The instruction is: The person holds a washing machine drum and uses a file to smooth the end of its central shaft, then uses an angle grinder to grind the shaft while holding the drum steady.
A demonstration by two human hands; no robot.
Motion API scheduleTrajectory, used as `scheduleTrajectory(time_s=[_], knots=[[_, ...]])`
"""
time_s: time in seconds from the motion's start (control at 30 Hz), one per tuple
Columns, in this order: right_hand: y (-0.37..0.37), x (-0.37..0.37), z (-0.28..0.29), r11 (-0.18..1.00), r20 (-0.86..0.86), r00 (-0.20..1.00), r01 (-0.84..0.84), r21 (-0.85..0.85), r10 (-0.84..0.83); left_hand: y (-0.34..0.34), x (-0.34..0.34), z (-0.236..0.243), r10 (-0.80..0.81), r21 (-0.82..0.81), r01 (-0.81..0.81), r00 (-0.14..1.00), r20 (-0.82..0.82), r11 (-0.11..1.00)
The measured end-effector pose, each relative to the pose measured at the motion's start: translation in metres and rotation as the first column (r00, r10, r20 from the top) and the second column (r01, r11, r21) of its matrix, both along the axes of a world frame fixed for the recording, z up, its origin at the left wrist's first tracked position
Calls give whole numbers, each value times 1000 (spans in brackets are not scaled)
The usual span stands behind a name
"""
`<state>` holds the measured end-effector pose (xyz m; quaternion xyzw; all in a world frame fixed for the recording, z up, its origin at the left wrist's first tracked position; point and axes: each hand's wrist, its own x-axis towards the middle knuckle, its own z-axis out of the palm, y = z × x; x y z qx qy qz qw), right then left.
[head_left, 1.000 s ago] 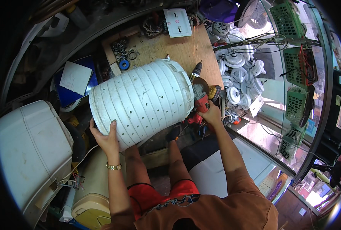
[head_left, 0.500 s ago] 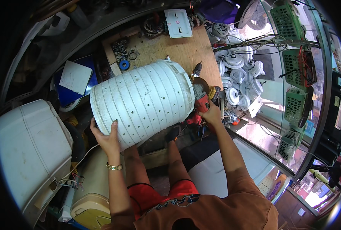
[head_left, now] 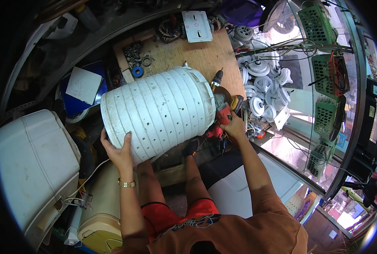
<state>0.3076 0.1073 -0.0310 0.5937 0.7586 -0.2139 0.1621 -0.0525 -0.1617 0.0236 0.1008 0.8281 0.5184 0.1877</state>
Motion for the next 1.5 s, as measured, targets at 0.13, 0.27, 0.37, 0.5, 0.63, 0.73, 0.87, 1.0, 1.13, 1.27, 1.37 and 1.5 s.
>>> scheduleTrajectory(time_s=[0.13, 0.27, 0.37, 0.5, 0.63, 0.73, 0.87, 1.0, 1.13, 1.27, 1.37, 1.5], knots=[[-1, 3, 0, 1000, 2, 1000, 7, -2, -7, 3, 1, 2, 1, -3, -1, 1000, 23, 1000], [1, -2, 2, 999, 13, 1000, 18, -29, -17, 1, 1, 1, 2, -10, -2, 1000, -4, 1000], [1, -2, 0, 1000, -3, 1000, 8, -6, -8, 0, 0, 0, -3, -16, 3, 1000, -17, 1000], [0, 1, -1, 1000, 4, 1000, 10, -5, -10, 3, -1, 3, -2, 3, 2, 1000, 17, 1000], [5, -1, 0, 996, 8, 999, 51, -67, -50, 2, -1, -4, 10, 7, -10, 1000, -15, 1000], [5, 6, 0, 994, -30, 996, 82, -68, -84, 3, -14, -15, 22, 14, -23, 999, 44, 1000], [-7, 29, -1, 994, -325, 940, 110, 9, -101, -20, -61, -47, -26, -73, 24, 999, -19, 997], [-15, 37, 7, 906, -637, 644, 270, -328, -422, -36, -74, -45, -130, -170, 105, 981, -143, 980], [-21, 55, 25, 740, -650, 361, 403, -539, -669, 17, -26, -9, -395, -529, 100, 782, -482, 843], [-15, 56, 43, 574, -576, 113, 361, -735, -809, 45, 20, 8, -617, -696, 138, 605, -504, 705], [-13, 64, 48, 507, -568, -61, 378, -774, -821, 87, 80, 28, -681, -379, 566, 591, -433, 732], [-4, 59, 49, 399, -453, -213, 252, -882, -866, 122, 185, 23, -913, 272, 873, 370, 173, 405]])
